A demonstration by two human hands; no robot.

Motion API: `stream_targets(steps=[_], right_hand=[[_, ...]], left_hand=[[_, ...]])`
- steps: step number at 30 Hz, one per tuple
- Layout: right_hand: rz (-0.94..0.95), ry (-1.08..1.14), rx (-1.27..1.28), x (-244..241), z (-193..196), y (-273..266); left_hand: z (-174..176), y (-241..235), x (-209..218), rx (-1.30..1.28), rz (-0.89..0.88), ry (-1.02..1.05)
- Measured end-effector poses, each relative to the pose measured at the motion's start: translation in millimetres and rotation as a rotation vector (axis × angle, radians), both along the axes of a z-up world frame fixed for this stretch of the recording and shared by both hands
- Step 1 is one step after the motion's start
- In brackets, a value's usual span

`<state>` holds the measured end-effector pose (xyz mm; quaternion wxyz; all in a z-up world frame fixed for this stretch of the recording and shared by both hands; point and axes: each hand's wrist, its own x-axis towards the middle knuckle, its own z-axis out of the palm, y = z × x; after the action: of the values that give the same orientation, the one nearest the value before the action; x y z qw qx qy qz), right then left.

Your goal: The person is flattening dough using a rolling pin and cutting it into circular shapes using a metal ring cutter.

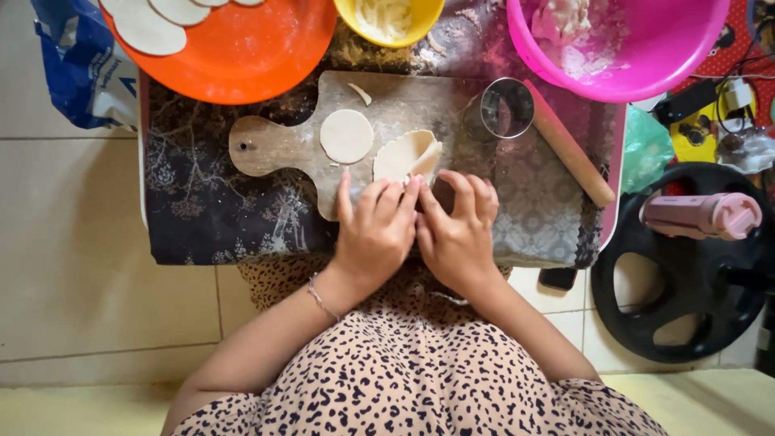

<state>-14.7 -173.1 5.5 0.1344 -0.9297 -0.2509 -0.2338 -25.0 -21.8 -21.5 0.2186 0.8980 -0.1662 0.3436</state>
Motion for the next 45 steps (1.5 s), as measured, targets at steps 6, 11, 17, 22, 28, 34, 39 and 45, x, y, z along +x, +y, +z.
stream_targets(steps=[6,11,17,22,28,34,39,45], right_hand=[[0.13,0.192,0.135,18,15,-19],[0.161,0.123,-0.041,29,-4,-22],[0.119,0.081,-0.061,24,10,-8],[0.095,0.106,0.16,25,10,-44],[-0.218,-0.059,0.319,37,43,-80],[-0.29,-0.045,0.342,34,47,-98],[-0.335,-0.046,0.317,29,30,-108],[-0.347,-0.088,0.342,29,20,-104]], left_hand=[[4,-8,-2,0.197,0.083,0.024],[9,-8,-6,0.237,0.077,0.054],[5,2,-2,0.068,-0.01,0.122],[6,0,5,0.174,0.001,0.141],[15,3,8,0.163,-0.023,0.187],[45,50,45,-0.076,0.069,0.365],[43,68,57,0.19,0.299,0.541],[45,65,59,0.1,0.285,0.555]])
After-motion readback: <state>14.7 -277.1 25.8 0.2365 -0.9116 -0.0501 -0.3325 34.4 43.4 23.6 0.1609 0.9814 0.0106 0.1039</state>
